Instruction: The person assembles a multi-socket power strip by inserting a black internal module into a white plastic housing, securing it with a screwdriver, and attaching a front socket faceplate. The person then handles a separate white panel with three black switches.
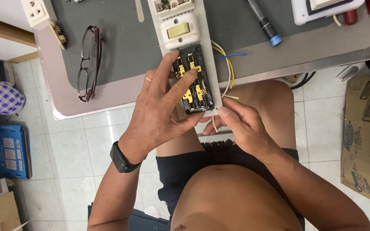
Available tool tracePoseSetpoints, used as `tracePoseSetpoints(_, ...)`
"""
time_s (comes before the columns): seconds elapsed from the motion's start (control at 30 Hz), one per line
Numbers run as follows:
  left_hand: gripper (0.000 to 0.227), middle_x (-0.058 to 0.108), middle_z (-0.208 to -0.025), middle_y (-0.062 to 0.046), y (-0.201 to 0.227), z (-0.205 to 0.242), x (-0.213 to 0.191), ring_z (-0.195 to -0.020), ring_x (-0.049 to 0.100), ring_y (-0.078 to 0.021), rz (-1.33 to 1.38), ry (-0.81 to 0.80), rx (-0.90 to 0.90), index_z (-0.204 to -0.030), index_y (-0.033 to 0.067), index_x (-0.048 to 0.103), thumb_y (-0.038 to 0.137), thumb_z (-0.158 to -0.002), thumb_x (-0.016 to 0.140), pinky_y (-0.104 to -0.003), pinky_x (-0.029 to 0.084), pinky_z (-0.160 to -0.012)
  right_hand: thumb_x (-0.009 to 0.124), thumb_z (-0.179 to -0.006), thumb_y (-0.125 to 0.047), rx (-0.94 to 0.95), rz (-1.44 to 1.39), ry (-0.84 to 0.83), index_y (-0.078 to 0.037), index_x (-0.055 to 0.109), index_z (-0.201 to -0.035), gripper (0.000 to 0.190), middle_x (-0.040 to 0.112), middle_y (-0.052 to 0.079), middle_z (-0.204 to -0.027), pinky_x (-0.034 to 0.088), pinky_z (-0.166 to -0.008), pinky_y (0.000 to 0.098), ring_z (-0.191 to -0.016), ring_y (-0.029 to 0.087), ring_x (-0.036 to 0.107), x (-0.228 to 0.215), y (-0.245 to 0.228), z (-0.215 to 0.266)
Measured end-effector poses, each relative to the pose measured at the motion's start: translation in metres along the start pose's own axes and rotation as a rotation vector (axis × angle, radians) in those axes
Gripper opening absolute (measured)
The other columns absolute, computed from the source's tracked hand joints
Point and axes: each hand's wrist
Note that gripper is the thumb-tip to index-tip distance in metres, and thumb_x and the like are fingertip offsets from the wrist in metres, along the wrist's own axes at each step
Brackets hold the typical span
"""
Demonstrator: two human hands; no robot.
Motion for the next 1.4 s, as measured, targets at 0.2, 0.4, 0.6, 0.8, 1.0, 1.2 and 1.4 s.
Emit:
tracePoseSetpoints(0.2,0.08,0.022,-0.16,-0.024,0.002,-0.002,-0.004,-0.107,0.046,-0.0321,0.054,-0.026,-0.001,-0.151,0.0263,0.032,0.033,-0.093,0.087,-0.048,0.046,-0.1,0.04,-0.099,-0.028,-0.01,0.002,-0.004,-0.002,0.048,-0.083,0.031,0.073,0.02,-0.073,0.064,-0.068,0.0364,-0.091,0.032,0.077,-0.001,0.004,0.001)
tracePoseSetpoints(0.4,0.076,0.022,-0.161,-0.024,0.005,0.0,-0.005,-0.112,0.048,-0.0323,0.036,-0.028,-0.011,-0.154,0.0298,0.029,0.041,-0.099,0.08,-0.048,0.047,-0.101,0.04,-0.099,-0.027,-0.016,0.012,-0.005,0.002,0.057,-0.107,0.035,0.073,0.019,-0.073,0.063,-0.069,0.0361,-0.089,0.03,0.077,-0.001,0.001,0.0)
tracePoseSetpoints(0.6,0.075,0.02,-0.164,-0.024,0.012,0.003,-0.005,-0.129,0.051,-0.0387,0.042,0.045,0.022,-0.159,0.0318,0.018,0.04,-0.106,0.071,-0.049,0.05,-0.106,0.043,-0.099,-0.027,-0.027,-0.041,0.002,-0.002,0.047,-0.081,0.031,0.072,0.022,-0.071,0.066,-0.068,0.0387,-0.079,0.031,0.078,-0.001,0.005,0.0)
tracePoseSetpoints(0.8,0.051,0.029,-0.154,-0.027,0.02,0.001,-0.007,-0.135,0.05,-0.0486,0.088,0.092,-0.007,-0.14,0.0174,0.049,0.033,-0.097,0.071,-0.055,0.05,-0.106,0.044,-0.098,-0.029,-0.026,-0.021,0.008,0.002,0.054,-0.088,0.034,0.074,0.024,-0.076,0.067,-0.067,0.0384,-0.072,0.027,0.077,0.0,0.001,-0.002)
tracePoseSetpoints(1.0,0.051,0.03,-0.153,-0.027,0.021,0.002,-0.006,-0.131,0.05,-0.0475,0.085,0.111,-0.011,-0.139,0.0153,0.05,0.029,-0.096,0.073,-0.055,0.049,-0.105,0.044,-0.098,-0.026,-0.024,-0.029,0.012,0.002,0.055,-0.09,0.031,0.071,0.021,-0.071,0.069,-0.066,0.0393,-0.075,0.029,0.079,0.0,0.002,-0.003)
tracePoseSetpoints(1.2,0.049,0.036,-0.152,-0.027,0.023,0.002,-0.001,-0.124,0.055,-0.0441,-0.017,0.159,-0.015,-0.142,0.0186,0.043,0.035,-0.101,0.063,-0.049,0.048,-0.097,0.046,-0.097,-0.026,0.056,-0.077,0.06,0.0,0.055,-0.087,0.03,0.07,0.02,-0.081,0.067,-0.064,0.0393,-0.064,0.03,0.077,0.003,-0.003,-0.002)
tracePoseSetpoints(1.4,0.067,0.032,-0.15,-0.026,0.032,-0.005,-0.016,-0.121,0.051,-0.0449,-0.022,0.024,-0.093,-0.131,0.0154,0.049,0.053,-0.083,0.074,-0.049,0.044,-0.08,0.048,-0.094,-0.024,0.15,-0.102,0.14,0.005,0.06,-0.087,0.033,0.078,0.027,-0.089,0.064,-0.066,0.0417,-0.067,0.031,0.074,0.01,-0.012,-0.001)
Point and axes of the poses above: each hand's wrist, its own z-axis away from the middle knuckle, its own x-axis out of the palm, y = z × x
